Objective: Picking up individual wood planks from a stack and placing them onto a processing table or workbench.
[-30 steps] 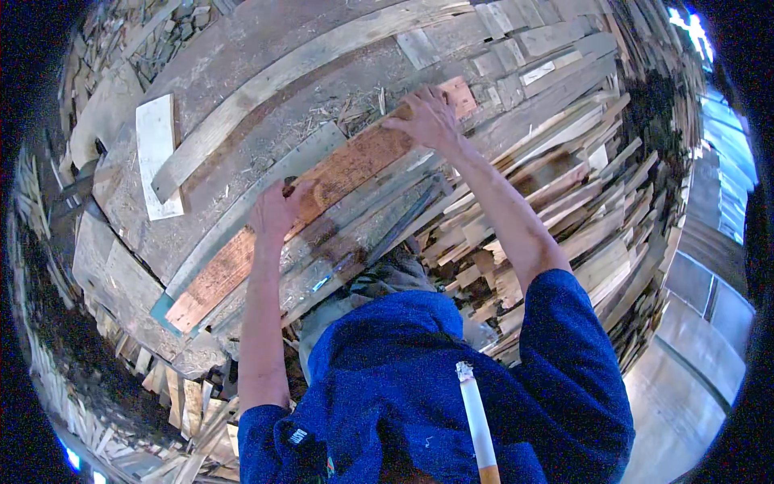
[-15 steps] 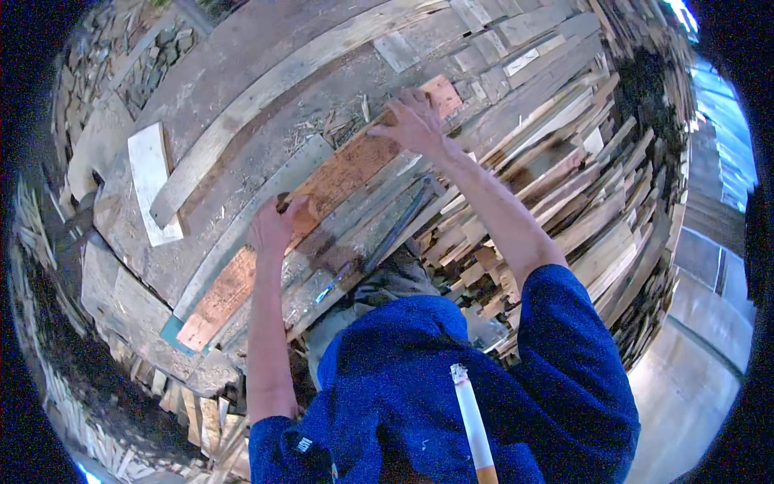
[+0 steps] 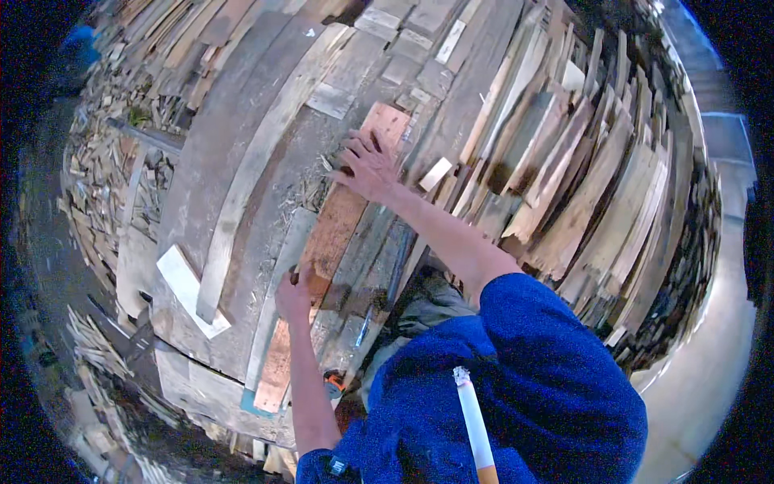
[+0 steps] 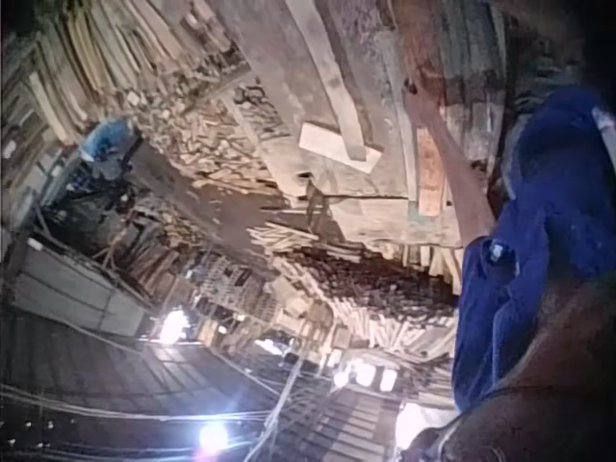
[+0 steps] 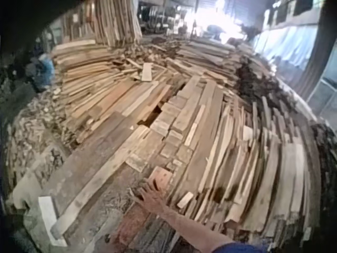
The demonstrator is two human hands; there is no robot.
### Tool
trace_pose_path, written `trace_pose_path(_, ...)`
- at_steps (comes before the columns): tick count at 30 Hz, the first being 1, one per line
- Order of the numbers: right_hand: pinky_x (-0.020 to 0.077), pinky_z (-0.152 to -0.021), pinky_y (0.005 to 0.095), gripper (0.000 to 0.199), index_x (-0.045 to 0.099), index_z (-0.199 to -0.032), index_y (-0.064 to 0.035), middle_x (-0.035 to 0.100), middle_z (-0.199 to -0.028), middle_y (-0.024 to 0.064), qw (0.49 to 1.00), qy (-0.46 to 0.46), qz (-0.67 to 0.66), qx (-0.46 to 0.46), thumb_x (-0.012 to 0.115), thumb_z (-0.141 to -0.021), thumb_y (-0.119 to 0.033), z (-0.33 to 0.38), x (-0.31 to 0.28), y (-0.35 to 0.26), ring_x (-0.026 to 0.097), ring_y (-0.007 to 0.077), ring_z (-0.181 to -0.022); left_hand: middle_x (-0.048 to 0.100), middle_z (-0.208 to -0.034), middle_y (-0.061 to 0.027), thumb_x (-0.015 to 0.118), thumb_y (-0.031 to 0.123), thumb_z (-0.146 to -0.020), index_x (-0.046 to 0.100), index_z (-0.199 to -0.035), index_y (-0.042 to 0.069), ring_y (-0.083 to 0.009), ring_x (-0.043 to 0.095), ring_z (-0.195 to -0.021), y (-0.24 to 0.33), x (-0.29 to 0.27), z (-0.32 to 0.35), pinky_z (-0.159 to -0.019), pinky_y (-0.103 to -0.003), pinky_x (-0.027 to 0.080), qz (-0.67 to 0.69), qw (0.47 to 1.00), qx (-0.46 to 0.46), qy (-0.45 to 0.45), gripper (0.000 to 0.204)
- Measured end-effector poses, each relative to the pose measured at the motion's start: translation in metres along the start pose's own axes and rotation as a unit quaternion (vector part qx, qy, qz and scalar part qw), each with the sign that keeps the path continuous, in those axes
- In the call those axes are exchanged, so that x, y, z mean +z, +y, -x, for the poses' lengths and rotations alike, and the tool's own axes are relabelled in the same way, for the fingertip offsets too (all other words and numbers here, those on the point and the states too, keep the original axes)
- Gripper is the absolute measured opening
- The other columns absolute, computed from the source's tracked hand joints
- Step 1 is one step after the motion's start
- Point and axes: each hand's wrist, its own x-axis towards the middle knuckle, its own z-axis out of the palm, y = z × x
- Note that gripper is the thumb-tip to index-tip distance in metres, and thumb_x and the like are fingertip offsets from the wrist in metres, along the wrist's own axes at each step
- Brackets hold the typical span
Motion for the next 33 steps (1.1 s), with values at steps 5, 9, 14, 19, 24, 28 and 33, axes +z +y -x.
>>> trace_pose_path(5, 0.0195, -0.119, 0.0555, 0.046, 0.066, -0.103, -0.01, 0.059, -0.122, 0.0085, 1.0, 0.004, 0.0, 0.01, 0.069, -0.084, -0.053, 0.003, 0.004, 0.002, 0.042, 0.0269, -0.138, 0.071, -0.097, -0.0235, 0.061, 0.067, -0.087, 0.069, -0.101, 0.004, -0.0455, 0.066, -0.093, -0.001, 0.001, -0.001, -0.081, -0.053, 0.05, 0.003, 1.0, -0.004, -0.007, 0.065)
trace_pose_path(9, 0.0185, -0.12, 0.0555, 0.046, 0.068, -0.102, -0.0094, 0.06, -0.123, 0.0084, 1.0, 0.003, -0.007, 0.015, 0.07, -0.084, -0.052, 0.003, 0.005, -0.001, 0.042, 0.0263, -0.138, 0.071, -0.096, -0.0233, 0.059, 0.064, -0.091, 0.069, -0.102, 0.003, -0.0457, 0.066, -0.092, -0.006, 0.005, -0.004, -0.08, -0.054, 0.05, -0.003, 1.0, 0.018, 0.006, 0.062)
trace_pose_path(14, 0.0176, -0.12, 0.057, 0.048, 0.066, -0.101, -0.0078, 0.058, -0.125, 0.0102, 0.999, 0.012, -0.004, 0.03, 0.07, -0.084, -0.052, 0.002, 0.008, 0.0, 0.04, 0.0296, -0.14, 0.071, -0.094, -0.0231, 0.057, 0.062, -0.094, 0.07, -0.1, 0.002, -0.0457, 0.067, -0.089, -0.011, 0.011, -0.005, -0.077, -0.054, 0.05, -0.017, 0.999, 0.045, 0.026, 0.062)
trace_pose_path(19, 0.0161, -0.12, 0.0586, 0.048, 0.066, -0.1, -0.007, 0.058, -0.125, 0.0114, 0.999, 0.025, -0.016, 0.037, 0.07, -0.084, -0.053, 0.004, 0.005, 0.0, 0.039, 0.0308, -0.14, 0.071, -0.092, -0.0228, 0.057, 0.065, -0.092, 0.069, -0.099, 0.001, -0.0457, 0.067, -0.086, -0.003, 0.009, -0.002, -0.074, -0.054, 0.05, -0.026, 1.0, 0.016, -0.006, 0.066)
trace_pose_path(24, 0.0241, -0.115, 0.0591, 0.046, 0.067, -0.1, -0.0091, 0.06, -0.122, 0.0112, 0.999, 0.005, 0.039, 0.028, 0.062, -0.089, -0.054, 0.004, 0.006, 0.002, 0.047, 0.0314, -0.131, 0.069, -0.092, -0.0224, 0.068, 0.065, -0.085, 0.07, -0.102, 0.001, -0.0432, 0.066, -0.09, 0.001, 0.006, 0.001, -0.082, -0.052, 0.049, -0.011, 1.0, 0.002, 0.026, 0.065)
trace_pose_path(28, 0.0405, -0.104, 0.0482, 0.036, 0.069, -0.103, -0.0135, 0.066, -0.114, 0.01, 0.997, -0.067, 0.034, 0.004, 0.06, -0.088, -0.045, -0.005, 0.013, -0.002, 0.058, 0.0291, -0.112, 0.068, -0.098, -0.0207, 0.08, 0.058, -0.074, 0.07, -0.104, 0.003, -0.0404, 0.063, -0.097, -0.032, 0.017, 0.005, -0.088, -0.05, 0.049, 0.085, 0.974, 0.076, 0.196, 0.063)
trace_pose_path(33, 0.0423, -0.106, 0.049, 0.046, 0.069, -0.109, -0.0117, 0.067, -0.119, 0.0139, 0.987, -0.076, 0.135, -0.047, 0.059, -0.092, -0.053, -0.015, 0.037, 0.017, 0.06, 0.033, -0.118, 0.05, -0.137, -0.0202, 0.068, 0.06, -0.084, 0.059, -0.133, 0.013, -0.0421, 0.04, -0.134, -0.082, 0.046, 0.05, -0.113, -0.064, 0.024, -0.046, 0.944, 0.007, 0.327, 0.069)
